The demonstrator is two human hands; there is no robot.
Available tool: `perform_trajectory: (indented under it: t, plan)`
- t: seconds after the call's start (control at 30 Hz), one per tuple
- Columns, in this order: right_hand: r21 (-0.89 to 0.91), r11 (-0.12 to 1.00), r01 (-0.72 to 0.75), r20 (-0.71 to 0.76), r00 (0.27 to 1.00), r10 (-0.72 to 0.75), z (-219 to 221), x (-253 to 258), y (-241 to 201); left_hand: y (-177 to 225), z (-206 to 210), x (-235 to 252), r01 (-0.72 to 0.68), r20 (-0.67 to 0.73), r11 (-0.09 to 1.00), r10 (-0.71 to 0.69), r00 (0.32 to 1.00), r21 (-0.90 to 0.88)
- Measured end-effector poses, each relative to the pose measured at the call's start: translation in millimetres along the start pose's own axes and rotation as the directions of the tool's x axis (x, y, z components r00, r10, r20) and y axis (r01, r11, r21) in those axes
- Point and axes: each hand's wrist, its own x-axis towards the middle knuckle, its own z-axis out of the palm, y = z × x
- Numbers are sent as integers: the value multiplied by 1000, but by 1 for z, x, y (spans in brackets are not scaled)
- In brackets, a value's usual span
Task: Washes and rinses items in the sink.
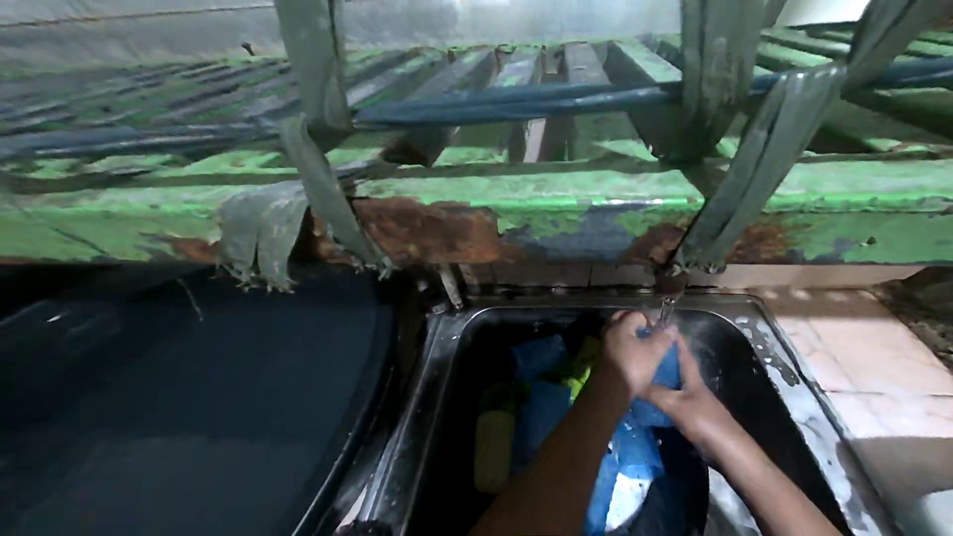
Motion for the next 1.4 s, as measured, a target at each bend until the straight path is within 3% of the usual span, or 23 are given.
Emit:
perform_trajectory:
  t: [0.03, 0.07, 0.1, 0.17, 0.23, 0.27, 0.33, 0.37, 0.4, 0.43, 0.5, 0.53, 0.63, 0.67, 0.77, 0.83, 0.9, 0.93, 1.0, 1.03, 1.1, 1.27, 1.4]
  plan:
    - [-265, 960, 91, -69, 991, -113, 4, 7, 5, 4, 5, 0, -6, -11, 986, 8, 1000, 169]
    - [-357, 926, 125, -92, 982, -168, 6, 10, 7, 6, 8, -1, -12, -19, 970, 17, 1000, 243]
    - [-278, 954, 109, -78, 988, -136, 5, 8, 6, 9, 5, -2, -10, -7, 974, 12, 1000, 226]
    - [189, 982, 22, 48, 998, -32, -5, -8, 8, 11, -9, -7, 2, 31, 1000, -2, 1000, 20]
    - [591, 804, -66, 169, 985, -43, -20, -17, 18, 12, -21, -17, -103, 17, 991, 105, 994, -85]
    - [606, 793, -59, 158, 986, -46, -28, -18, 24, 14, -23, -24, -254, -20, 967, 254, 967, -15]
    - [425, 904, -41, 3, 999, 44, -39, -19, 33, 12, -13, -34, -603, -106, 754, 643, 758, 261]
    - [340, 939, -61, -85, 992, 95, -40, -18, 38, 7, -8, -34, -682, -102, 630, 758, 644, 371]
    - [270, 960, -79, -141, 983, 120, -41, -17, 41, -4, -1, -31, -695, -86, 576, 793, 603, 431]
    - [210, 973, -91, -152, 980, 124, -40, -20, 41, -18, 5, -26, -645, -52, 599, 751, 659, 475]
    - [97, 993, -69, -131, 988, 82, -40, -26, 33, -33, 10, -17, -470, 65, 728, 509, 858, 500]
    - [50, 998, -47, -116, 992, 53, -41, -28, 29, -35, 12, -16, -451, 57, 738, 492, 869, 502]
    - [21, 999, -29, -130, 991, 32, -50, -35, 31, -18, 14, -24, -587, -62, 621, 713, 699, 520]
    - [40, 998, -44, -151, 987, 49, -53, -36, 33, -13, 13, -24, -599, -42, 593, 729, 684, 538]
    - [75, 995, -63, -197, 977, 76, -56, -40, 30, -8, 4, -11, -424, 186, 731, 387, 903, 535]
    - [68, 997, -46, -180, 982, 58, -60, -41, 29, -7, 1, -4, -323, 113, 876, 303, 946, 357]
    - [113, 993, -46, -176, 982, 66, -63, -43, 34, -8, -1, -6, -122, -15, 992, 122, 992, -8]
    - [172, 984, -47, -183, 980, 79, -64, -44, 36, -11, -1, -5, 32, -29, 970, -41, 999, -243]
    - [298, 954, -35, -207, 973, 101, -62, -44, 32, -23, -2, 5, 280, 78, 733, -298, 951, -620]
    - [324, 946, -35, -200, 974, 105, -62, -44, 29, -26, -2, 7, 359, 141, 597, -380, 914, -718]
    - [320, 946, -46, -171, 980, 105, -59, -46, 26, -29, 2, 11, 423, 210, 445, -452, 867, -789]
    - [191, 981, -40, -154, 986, 70, -47, -44, 13, -23, 4, 28, 375, 161, 438, -451, 878, -817]
    - [-113, 983, 145, -117, 980, -158, -36, -40, 4, -27, -1, 35, 345, 67, 482, -504, 861, -805]
